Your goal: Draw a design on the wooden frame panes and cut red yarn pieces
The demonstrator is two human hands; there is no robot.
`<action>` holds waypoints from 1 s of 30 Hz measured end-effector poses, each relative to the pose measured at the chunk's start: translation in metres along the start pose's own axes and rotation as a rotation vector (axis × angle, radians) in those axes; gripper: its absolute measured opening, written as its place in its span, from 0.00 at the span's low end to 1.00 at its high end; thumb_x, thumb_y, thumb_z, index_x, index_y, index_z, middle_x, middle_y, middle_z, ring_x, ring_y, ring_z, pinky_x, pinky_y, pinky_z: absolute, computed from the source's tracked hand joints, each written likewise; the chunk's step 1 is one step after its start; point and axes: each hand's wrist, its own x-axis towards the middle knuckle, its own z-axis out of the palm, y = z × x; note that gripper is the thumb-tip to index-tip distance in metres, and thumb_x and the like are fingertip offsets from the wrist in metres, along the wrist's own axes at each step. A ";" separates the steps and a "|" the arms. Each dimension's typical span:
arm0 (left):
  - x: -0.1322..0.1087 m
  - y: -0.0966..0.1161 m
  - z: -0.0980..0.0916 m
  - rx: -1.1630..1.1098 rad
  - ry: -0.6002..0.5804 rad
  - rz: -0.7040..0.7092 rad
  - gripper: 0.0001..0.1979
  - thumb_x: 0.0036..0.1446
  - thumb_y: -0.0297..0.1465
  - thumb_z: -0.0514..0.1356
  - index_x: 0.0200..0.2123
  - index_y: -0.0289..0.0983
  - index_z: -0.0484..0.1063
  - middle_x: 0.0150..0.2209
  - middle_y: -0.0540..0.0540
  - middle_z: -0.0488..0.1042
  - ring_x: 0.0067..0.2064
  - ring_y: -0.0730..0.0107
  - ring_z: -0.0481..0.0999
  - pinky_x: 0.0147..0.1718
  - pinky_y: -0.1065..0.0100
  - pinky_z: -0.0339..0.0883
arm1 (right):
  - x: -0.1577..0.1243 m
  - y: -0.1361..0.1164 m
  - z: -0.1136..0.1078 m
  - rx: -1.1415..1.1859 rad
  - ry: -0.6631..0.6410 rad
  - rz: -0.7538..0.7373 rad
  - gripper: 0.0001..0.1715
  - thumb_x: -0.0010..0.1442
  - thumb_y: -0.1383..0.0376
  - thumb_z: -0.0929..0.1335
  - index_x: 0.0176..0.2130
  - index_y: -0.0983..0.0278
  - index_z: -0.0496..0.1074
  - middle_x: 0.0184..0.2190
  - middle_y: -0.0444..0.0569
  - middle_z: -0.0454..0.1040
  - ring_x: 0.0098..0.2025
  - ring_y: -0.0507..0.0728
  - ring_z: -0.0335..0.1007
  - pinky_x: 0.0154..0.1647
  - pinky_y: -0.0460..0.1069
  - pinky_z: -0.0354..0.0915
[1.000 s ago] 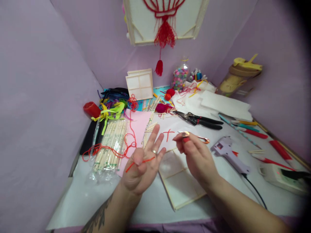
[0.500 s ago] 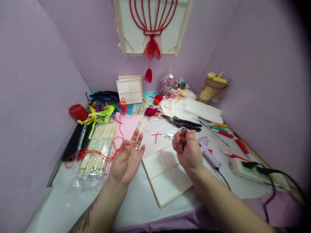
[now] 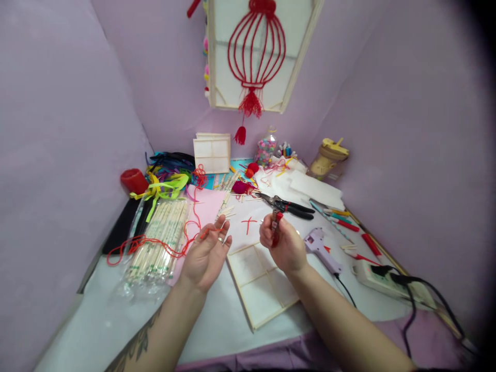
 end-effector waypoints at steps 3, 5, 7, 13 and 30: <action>0.000 0.000 -0.001 -0.004 -0.004 -0.002 0.11 0.40 0.27 0.75 0.27 0.43 0.78 0.44 0.54 0.77 0.48 0.70 0.74 0.43 0.68 0.67 | 0.001 0.006 -0.001 -0.032 0.006 0.040 0.22 0.54 0.47 0.67 0.25 0.62 0.64 0.14 0.36 0.53 0.15 0.46 0.40 0.16 0.43 0.39; -0.001 0.000 -0.001 -0.005 -0.005 -0.001 0.11 0.40 0.27 0.75 0.27 0.43 0.78 0.43 0.54 0.77 0.47 0.70 0.74 0.42 0.68 0.67 | 0.000 0.010 -0.002 -0.045 0.008 0.062 0.23 0.55 0.46 0.66 0.25 0.61 0.63 0.13 0.35 0.52 0.15 0.46 0.38 0.15 0.43 0.38; -0.002 0.000 -0.001 -0.003 -0.004 -0.002 0.11 0.40 0.27 0.75 0.27 0.43 0.78 0.43 0.54 0.77 0.47 0.71 0.74 0.42 0.69 0.67 | -0.001 0.012 -0.002 -0.057 0.021 0.075 0.23 0.56 0.46 0.65 0.25 0.61 0.62 0.13 0.35 0.52 0.14 0.46 0.38 0.15 0.43 0.38; -0.003 -0.004 -0.001 0.019 -0.003 -0.011 0.09 0.42 0.26 0.74 0.27 0.42 0.78 0.42 0.53 0.77 0.47 0.71 0.73 0.43 0.68 0.65 | -0.004 0.015 0.000 -0.109 0.066 0.094 0.26 0.56 0.44 0.64 0.22 0.61 0.61 0.12 0.35 0.51 0.13 0.47 0.39 0.15 0.43 0.39; 0.005 0.004 -0.002 -0.053 0.159 -0.013 0.08 0.47 0.24 0.70 0.30 0.39 0.75 0.34 0.54 0.74 0.36 0.76 0.73 0.35 0.71 0.63 | 0.076 -0.043 -0.039 -1.755 -0.280 -0.046 0.10 0.55 0.70 0.66 0.38 0.65 0.76 0.37 0.55 0.76 0.39 0.59 0.70 0.40 0.50 0.62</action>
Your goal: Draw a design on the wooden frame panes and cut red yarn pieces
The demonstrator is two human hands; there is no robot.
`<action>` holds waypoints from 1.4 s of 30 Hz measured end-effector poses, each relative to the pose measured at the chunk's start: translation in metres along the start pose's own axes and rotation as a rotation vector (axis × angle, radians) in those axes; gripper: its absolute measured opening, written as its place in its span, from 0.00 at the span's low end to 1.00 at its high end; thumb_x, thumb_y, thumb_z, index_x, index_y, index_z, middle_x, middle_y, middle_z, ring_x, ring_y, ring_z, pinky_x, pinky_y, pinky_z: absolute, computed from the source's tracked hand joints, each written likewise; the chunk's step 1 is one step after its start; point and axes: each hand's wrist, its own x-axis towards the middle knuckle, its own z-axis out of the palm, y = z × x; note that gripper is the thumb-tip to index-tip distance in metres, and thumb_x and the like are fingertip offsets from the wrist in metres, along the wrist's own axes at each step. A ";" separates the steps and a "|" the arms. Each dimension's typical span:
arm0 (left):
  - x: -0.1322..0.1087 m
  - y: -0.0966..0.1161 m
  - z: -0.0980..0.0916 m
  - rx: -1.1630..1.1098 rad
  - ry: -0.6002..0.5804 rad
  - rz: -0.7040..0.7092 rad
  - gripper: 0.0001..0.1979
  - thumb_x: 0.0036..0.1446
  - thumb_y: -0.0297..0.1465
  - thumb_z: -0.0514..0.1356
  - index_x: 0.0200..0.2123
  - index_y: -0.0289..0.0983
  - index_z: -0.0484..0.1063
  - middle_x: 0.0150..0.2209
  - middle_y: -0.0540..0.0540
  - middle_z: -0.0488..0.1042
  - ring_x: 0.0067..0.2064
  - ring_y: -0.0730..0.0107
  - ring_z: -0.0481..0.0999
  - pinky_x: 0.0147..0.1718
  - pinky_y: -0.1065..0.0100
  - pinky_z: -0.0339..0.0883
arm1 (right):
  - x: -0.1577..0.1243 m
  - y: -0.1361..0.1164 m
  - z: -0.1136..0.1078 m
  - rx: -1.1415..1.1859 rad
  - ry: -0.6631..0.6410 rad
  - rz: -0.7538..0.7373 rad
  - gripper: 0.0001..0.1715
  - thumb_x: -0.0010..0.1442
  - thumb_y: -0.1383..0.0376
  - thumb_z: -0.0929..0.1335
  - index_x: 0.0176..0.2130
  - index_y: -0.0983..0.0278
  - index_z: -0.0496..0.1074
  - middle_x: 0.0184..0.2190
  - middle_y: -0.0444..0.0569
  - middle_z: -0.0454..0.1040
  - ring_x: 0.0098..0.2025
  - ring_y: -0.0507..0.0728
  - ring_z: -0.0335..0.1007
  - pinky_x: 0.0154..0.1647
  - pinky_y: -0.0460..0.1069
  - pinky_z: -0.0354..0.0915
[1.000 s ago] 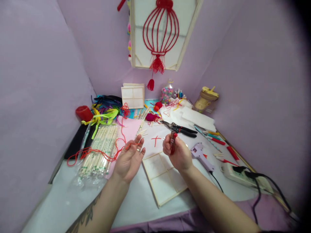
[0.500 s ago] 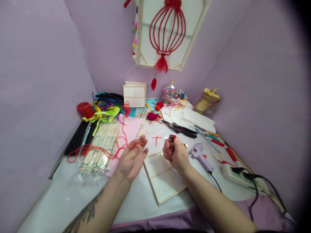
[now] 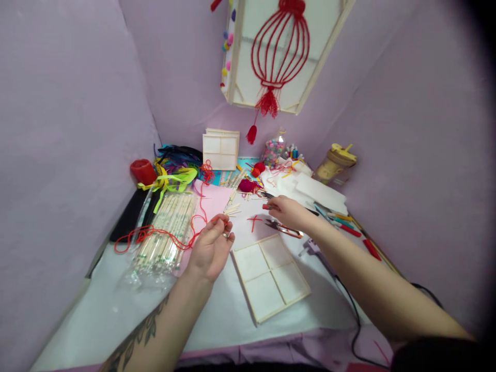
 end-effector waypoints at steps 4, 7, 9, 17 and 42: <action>0.002 0.000 -0.001 0.098 0.021 0.035 0.07 0.47 0.26 0.69 0.30 0.38 0.74 0.33 0.53 0.73 0.34 0.77 0.71 0.34 0.72 0.61 | 0.022 -0.013 0.021 -0.024 0.086 0.000 0.19 0.53 0.73 0.68 0.47 0.68 0.75 0.48 0.63 0.73 0.51 0.68 0.67 0.51 0.58 0.61; 0.003 -0.001 -0.003 0.152 0.043 0.040 0.09 0.45 0.28 0.70 0.30 0.37 0.74 0.32 0.53 0.72 0.33 0.77 0.70 0.33 0.72 0.59 | 0.010 -0.035 0.028 0.024 0.159 -0.055 0.17 0.59 0.71 0.66 0.48 0.65 0.74 0.50 0.60 0.72 0.54 0.66 0.65 0.54 0.59 0.61; 0.002 -0.003 -0.004 0.181 0.036 0.012 0.10 0.44 0.29 0.70 0.30 0.37 0.74 0.32 0.52 0.72 0.34 0.76 0.70 0.34 0.71 0.59 | -0.008 -0.052 0.029 0.190 0.158 -0.130 0.12 0.62 0.66 0.65 0.44 0.62 0.76 0.43 0.54 0.75 0.47 0.60 0.70 0.47 0.54 0.66; -0.007 -0.020 -0.002 0.596 -0.045 -0.054 0.03 0.42 0.28 0.65 0.24 0.36 0.76 0.26 0.50 0.72 0.31 0.71 0.65 0.32 0.68 0.54 | -0.051 -0.083 0.038 0.787 0.178 -0.125 0.06 0.55 0.62 0.71 0.34 0.61 0.77 0.32 0.47 0.71 0.34 0.54 0.67 0.32 0.48 0.62; -0.013 -0.006 0.001 1.176 -0.098 0.761 0.07 0.54 0.27 0.64 0.32 0.45 0.81 0.34 0.48 0.76 0.39 0.64 0.72 0.43 0.67 0.63 | -0.055 -0.069 0.061 1.392 -0.062 0.103 0.14 0.58 0.55 0.70 0.38 0.62 0.76 0.34 0.45 0.75 0.38 0.53 0.69 0.39 0.48 0.61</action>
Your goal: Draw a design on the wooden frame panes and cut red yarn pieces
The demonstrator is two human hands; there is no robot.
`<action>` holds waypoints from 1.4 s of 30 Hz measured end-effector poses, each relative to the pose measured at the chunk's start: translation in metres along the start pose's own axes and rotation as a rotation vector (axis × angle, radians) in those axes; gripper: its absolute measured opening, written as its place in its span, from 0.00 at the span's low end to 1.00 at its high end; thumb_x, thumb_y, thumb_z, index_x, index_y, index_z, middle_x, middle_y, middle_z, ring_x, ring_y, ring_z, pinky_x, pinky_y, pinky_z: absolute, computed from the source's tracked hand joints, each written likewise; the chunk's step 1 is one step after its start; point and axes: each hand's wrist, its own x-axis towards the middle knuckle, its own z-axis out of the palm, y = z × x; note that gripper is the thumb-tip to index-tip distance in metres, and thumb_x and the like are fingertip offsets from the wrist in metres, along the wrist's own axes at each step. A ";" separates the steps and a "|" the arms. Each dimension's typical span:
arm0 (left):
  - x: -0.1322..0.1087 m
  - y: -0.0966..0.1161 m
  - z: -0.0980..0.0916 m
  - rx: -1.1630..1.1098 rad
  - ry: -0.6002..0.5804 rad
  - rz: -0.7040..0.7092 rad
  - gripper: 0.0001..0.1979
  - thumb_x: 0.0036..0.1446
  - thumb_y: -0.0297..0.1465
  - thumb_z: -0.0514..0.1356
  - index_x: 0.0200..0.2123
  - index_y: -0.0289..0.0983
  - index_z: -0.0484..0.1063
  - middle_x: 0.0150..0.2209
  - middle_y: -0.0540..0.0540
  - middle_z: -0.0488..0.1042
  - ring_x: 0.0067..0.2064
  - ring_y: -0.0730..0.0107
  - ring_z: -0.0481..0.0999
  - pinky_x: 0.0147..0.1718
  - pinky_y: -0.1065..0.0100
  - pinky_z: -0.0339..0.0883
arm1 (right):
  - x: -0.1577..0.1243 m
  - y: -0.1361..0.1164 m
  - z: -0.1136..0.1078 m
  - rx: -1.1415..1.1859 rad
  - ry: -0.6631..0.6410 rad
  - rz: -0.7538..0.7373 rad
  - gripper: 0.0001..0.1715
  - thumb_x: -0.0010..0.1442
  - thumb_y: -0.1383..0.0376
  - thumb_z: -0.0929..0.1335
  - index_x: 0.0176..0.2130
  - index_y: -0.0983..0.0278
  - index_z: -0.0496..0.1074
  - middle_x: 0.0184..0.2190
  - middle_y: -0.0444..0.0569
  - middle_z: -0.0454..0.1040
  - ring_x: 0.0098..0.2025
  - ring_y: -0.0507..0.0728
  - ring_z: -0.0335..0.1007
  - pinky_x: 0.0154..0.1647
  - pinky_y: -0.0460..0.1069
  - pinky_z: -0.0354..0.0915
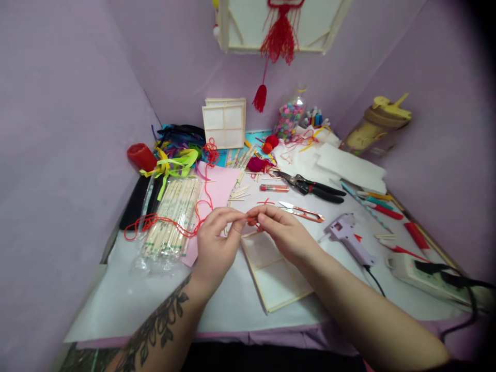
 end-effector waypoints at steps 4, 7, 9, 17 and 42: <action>0.007 -0.007 -0.005 0.045 0.067 -0.020 0.03 0.57 0.31 0.64 0.33 0.42 0.79 0.33 0.49 0.76 0.38 0.68 0.72 0.39 0.69 0.63 | 0.000 0.004 0.001 0.128 -0.120 0.158 0.19 0.54 0.54 0.72 0.41 0.63 0.76 0.38 0.49 0.77 0.38 0.54 0.72 0.38 0.49 0.63; 0.009 -0.015 -0.007 0.028 0.068 -0.044 0.03 0.57 0.32 0.64 0.34 0.41 0.79 0.33 0.50 0.75 0.37 0.70 0.72 0.37 0.71 0.63 | -0.001 0.003 0.005 0.197 -0.146 0.213 0.20 0.51 0.54 0.74 0.39 0.64 0.76 0.34 0.48 0.76 0.33 0.52 0.71 0.32 0.47 0.63; 0.009 -0.019 -0.007 0.005 0.071 -0.054 0.03 0.57 0.32 0.64 0.34 0.40 0.78 0.34 0.50 0.75 0.37 0.71 0.72 0.37 0.71 0.63 | -0.001 0.001 0.008 0.207 -0.130 0.217 0.20 0.50 0.52 0.74 0.37 0.64 0.75 0.31 0.47 0.75 0.30 0.51 0.70 0.29 0.46 0.62; 0.011 -0.013 -0.008 0.035 0.078 -0.073 0.04 0.56 0.32 0.64 0.33 0.39 0.78 0.33 0.50 0.75 0.36 0.72 0.72 0.34 0.71 0.63 | -0.002 -0.002 0.006 0.042 -0.012 0.135 0.17 0.53 0.53 0.71 0.28 0.63 0.67 0.23 0.42 0.70 0.22 0.48 0.62 0.23 0.45 0.57; 0.006 -0.012 -0.006 0.058 0.017 -0.106 0.04 0.55 0.34 0.64 0.33 0.42 0.79 0.35 0.50 0.76 0.39 0.70 0.73 0.38 0.70 0.65 | -0.106 0.023 -0.130 -1.674 0.702 0.105 0.08 0.61 0.73 0.62 0.40 0.68 0.68 0.37 0.59 0.74 0.41 0.64 0.68 0.42 0.55 0.63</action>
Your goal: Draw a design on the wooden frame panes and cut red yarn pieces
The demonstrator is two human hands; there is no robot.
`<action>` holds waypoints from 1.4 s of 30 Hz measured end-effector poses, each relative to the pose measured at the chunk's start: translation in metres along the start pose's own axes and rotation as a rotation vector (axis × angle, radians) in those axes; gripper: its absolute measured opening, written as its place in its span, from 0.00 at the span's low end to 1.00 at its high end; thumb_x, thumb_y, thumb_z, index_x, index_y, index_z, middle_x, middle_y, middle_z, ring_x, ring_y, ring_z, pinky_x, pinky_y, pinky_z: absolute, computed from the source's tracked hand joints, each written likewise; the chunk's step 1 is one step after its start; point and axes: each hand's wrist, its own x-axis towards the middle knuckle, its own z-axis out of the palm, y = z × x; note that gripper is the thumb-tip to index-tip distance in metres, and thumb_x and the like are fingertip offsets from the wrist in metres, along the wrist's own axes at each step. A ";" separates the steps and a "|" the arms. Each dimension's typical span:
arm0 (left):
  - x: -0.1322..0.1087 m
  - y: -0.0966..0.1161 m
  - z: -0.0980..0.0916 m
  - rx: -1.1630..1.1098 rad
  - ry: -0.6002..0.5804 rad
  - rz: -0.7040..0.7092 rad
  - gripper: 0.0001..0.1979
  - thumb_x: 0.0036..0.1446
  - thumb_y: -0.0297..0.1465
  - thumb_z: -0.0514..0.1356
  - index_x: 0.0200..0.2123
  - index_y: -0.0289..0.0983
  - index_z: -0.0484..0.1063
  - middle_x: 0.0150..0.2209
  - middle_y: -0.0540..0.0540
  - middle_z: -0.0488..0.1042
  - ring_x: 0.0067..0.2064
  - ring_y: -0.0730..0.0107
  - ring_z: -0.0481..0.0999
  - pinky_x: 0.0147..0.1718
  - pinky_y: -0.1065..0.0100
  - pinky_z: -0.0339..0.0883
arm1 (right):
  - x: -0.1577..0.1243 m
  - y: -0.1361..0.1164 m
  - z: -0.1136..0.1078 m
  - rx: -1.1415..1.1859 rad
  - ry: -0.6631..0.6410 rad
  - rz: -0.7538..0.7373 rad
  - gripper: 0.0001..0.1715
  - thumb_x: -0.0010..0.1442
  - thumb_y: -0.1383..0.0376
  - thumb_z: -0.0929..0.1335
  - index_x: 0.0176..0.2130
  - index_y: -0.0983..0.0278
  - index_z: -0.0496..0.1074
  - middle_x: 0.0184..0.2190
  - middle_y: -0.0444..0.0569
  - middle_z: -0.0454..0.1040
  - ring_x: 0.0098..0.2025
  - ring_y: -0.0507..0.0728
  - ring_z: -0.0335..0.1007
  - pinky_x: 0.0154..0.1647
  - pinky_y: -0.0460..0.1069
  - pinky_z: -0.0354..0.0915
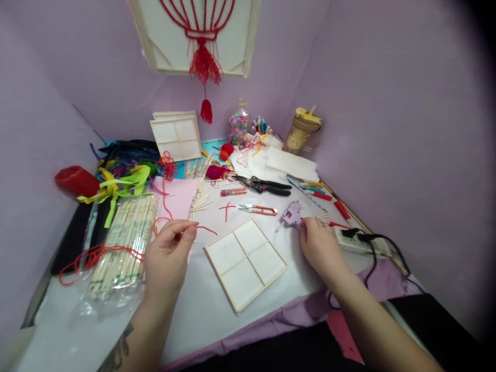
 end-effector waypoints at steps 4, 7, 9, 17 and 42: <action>0.001 -0.001 0.003 0.028 -0.031 -0.016 0.05 0.54 0.35 0.64 0.33 0.41 0.79 0.34 0.50 0.76 0.38 0.69 0.74 0.37 0.70 0.65 | 0.016 0.008 0.004 0.012 0.035 0.029 0.10 0.60 0.75 0.61 0.41 0.70 0.69 0.38 0.61 0.73 0.43 0.66 0.68 0.44 0.56 0.63; -0.001 0.003 0.007 0.072 -0.085 0.004 0.06 0.54 0.35 0.63 0.32 0.40 0.78 0.33 0.49 0.76 0.36 0.69 0.73 0.34 0.69 0.65 | 0.018 0.002 -0.001 0.041 0.090 0.037 0.12 0.60 0.73 0.62 0.43 0.70 0.70 0.42 0.64 0.72 0.47 0.68 0.66 0.47 0.59 0.63; -0.004 0.006 0.010 0.098 -0.133 0.032 0.07 0.55 0.35 0.62 0.30 0.40 0.78 0.32 0.48 0.77 0.35 0.68 0.74 0.33 0.68 0.65 | 0.014 -0.015 -0.013 0.210 0.146 -0.032 0.11 0.61 0.70 0.63 0.43 0.67 0.70 0.44 0.60 0.72 0.48 0.66 0.66 0.48 0.59 0.63; -0.013 0.012 0.018 0.109 -0.245 0.126 0.04 0.54 0.31 0.62 0.30 0.40 0.78 0.30 0.49 0.76 0.33 0.70 0.74 0.31 0.69 0.63 | 0.014 -0.121 -0.060 0.973 -0.191 -0.397 0.06 0.59 0.63 0.69 0.38 0.61 0.75 0.35 0.48 0.73 0.38 0.56 0.68 0.39 0.51 0.65; -0.005 0.010 0.013 0.862 -0.692 -0.027 0.08 0.60 0.27 0.57 0.40 0.39 0.75 0.41 0.45 0.77 0.45 0.58 0.76 0.43 0.61 0.67 | -0.020 -0.040 -0.034 1.274 -0.589 0.072 0.15 0.58 0.54 0.69 0.28 0.62 0.69 0.26 0.46 0.69 0.29 0.54 0.63 0.31 0.48 0.62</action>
